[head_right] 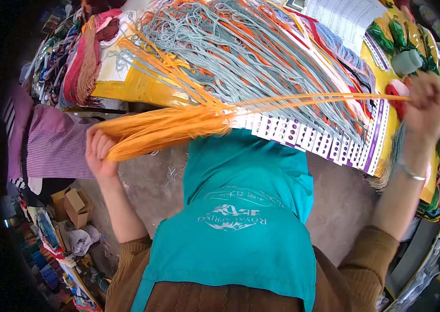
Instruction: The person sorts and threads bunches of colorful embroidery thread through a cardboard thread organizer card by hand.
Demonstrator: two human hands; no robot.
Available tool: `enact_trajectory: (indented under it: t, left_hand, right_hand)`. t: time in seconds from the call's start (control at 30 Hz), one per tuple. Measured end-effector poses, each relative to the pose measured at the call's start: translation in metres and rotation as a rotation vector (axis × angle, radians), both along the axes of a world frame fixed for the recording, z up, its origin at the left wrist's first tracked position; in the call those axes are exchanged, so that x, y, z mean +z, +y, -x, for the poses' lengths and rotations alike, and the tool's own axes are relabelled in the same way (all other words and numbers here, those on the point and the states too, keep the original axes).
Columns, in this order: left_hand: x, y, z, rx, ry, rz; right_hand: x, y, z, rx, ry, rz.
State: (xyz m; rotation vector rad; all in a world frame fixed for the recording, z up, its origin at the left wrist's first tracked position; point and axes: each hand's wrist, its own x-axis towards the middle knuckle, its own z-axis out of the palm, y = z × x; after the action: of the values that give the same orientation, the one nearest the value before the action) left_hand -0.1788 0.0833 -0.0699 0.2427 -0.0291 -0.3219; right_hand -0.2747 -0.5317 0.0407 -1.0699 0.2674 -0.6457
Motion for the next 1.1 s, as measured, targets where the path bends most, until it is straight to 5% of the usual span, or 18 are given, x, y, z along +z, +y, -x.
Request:
enact_trajectory:
  t: [0.13, 0.2, 0.33, 0.43, 0.53, 0.57, 0.63, 0.67, 0.9, 1.1]
  left_hand:
    - [-0.014, 0.086, 0.027, 0.203, -0.001, -0.053]
    - [-0.024, 0.120, 0.036, 0.291, -0.050, -0.124]
    - [-0.001, 0.068, 0.045, 0.328, -0.167, -0.206]
    - [0.010, -0.020, 0.038, 0.007, -0.292, -0.107]
    - [-0.015, -0.077, 0.035, -0.229, -0.255, -0.080]
    - [-0.024, -0.097, 0.039, -0.259, -0.198, -0.159]
    - [-0.030, -0.140, 0.047, -0.331, -0.111, -0.365]
    - [-0.029, -0.158, 0.049, -0.375, -0.081, -0.492]
    - [-0.046, -0.220, 0.053, -0.466, -0.141, -0.793]
    - [-0.047, -0.229, 0.051, -0.320, -0.109, -1.048]
  right_hand:
    - [0.031, -0.222, 0.076, -0.754, 0.157, 0.494]
    - [0.057, -0.218, 0.084, -0.880, 0.214, 1.086]
    - [0.090, -0.170, 0.084, -0.992, 0.298, 2.298]
    - [0.043, -0.127, 0.030, -0.338, 0.340, 0.960]
    - [-0.021, 0.034, -0.006, 0.090, 0.471, 0.942]
    - [-0.030, 0.069, -0.008, 0.406, 0.474, 1.005]
    - [-0.082, 0.126, -0.014, 0.779, 0.227, 0.602]
    - [-0.079, 0.149, -0.013, 0.885, 0.361, 0.580]
    - [-0.116, 0.206, -0.005, 1.030, 0.326, 0.189]
    - [-0.149, 0.206, -0.007, 0.522, 0.334, 0.793]
